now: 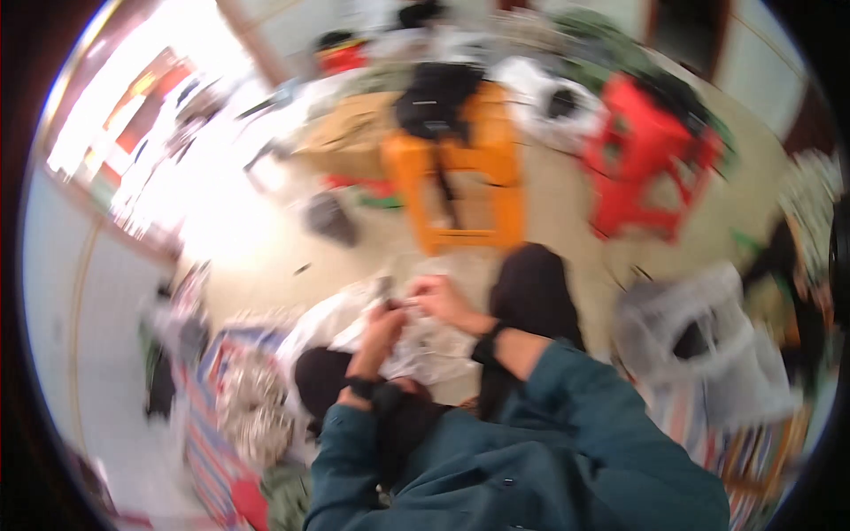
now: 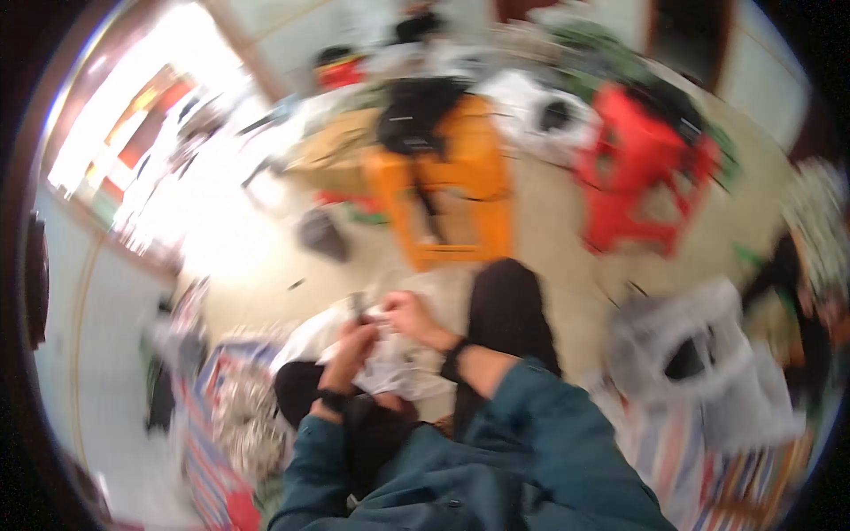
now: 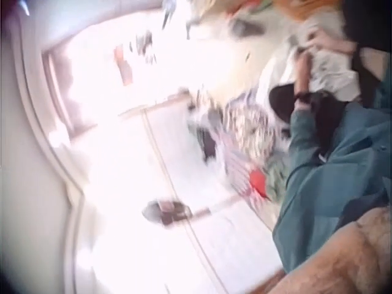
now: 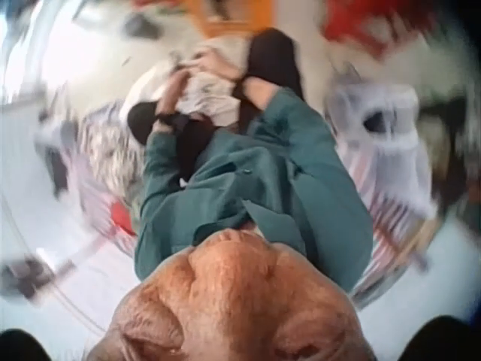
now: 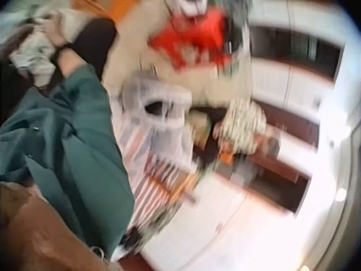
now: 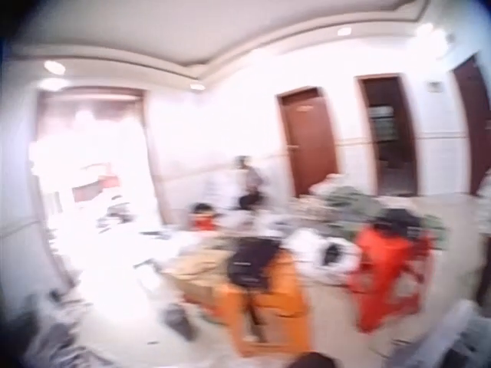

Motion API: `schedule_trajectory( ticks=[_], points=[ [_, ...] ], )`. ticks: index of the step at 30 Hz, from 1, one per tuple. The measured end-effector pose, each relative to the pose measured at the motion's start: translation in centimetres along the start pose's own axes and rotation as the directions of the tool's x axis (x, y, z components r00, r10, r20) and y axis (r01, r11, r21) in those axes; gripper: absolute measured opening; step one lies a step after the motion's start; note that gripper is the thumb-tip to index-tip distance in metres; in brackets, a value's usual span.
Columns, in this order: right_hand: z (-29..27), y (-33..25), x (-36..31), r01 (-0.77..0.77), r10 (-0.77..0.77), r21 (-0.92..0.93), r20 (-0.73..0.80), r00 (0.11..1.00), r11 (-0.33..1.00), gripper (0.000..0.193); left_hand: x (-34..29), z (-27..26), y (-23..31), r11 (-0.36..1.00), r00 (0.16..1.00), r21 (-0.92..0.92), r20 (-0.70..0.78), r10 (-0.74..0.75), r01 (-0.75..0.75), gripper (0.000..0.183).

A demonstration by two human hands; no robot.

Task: Manually sorting and organizing black plastic shoe components and buckles from plastic bags on the floor.

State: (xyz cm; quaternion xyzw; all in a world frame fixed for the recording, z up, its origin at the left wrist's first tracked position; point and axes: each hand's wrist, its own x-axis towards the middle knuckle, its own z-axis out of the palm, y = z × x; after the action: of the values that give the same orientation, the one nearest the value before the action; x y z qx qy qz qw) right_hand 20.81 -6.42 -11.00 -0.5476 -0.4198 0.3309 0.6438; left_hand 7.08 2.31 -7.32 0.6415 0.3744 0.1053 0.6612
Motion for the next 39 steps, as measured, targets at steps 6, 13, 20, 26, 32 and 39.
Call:
schedule_trajectory(
  ticks=[6, 13, 20, 26, 32, 39],
  points=[
    [0.5, -4.2, -1.8, -0.216, 0.211, 0.123, 0.057, 0.976, 0.968, 0.006, -0.9, 1.1, -0.5, 0.992, 0.997, -0.124, 0.073, -0.020, 0.029, 0.011],
    [-0.1, -4.3, -2.5, -0.316, 0.290, 0.188, 0.153, 0.945, 0.930, 0.007, -1.7, 1.4, -1.0, 0.955, 0.988, -0.295, 0.140, 0.062, -0.018, 0.011],
    [-0.6, -4.2, -2.4, -0.366, 0.354, 0.194, 0.092, 0.931, 0.910, 0.009, -2.2, 1.5, -0.4, 0.936, 0.981, -0.353, 0.177, 0.085, -0.017, 0.010],
    [-0.2, -3.2, -1.2, -0.344, 0.307, 0.254, 0.176, 0.935, 0.904, 0.017, 0.3, 0.4, -1.4, 0.967, 0.986, -0.254, 0.160, 0.039, 0.002, 0.016],
    [0.2, -4.7, -0.3, -0.163, 0.143, 0.122, 0.154, 0.978, 0.979, 0.019, 0.8, -1.1, -0.6, 0.878, 0.977, -0.479, 0.186, 0.103, -0.001, 0.011],
    [-0.1, -3.8, -1.7, 0.024, -0.030, -0.129, -0.049, 0.998, 0.991, 0.015, 0.6, 0.3, -1.1, 0.798, 0.963, -0.583, 0.268, 0.015, 0.149, 0.011]
  ],
)
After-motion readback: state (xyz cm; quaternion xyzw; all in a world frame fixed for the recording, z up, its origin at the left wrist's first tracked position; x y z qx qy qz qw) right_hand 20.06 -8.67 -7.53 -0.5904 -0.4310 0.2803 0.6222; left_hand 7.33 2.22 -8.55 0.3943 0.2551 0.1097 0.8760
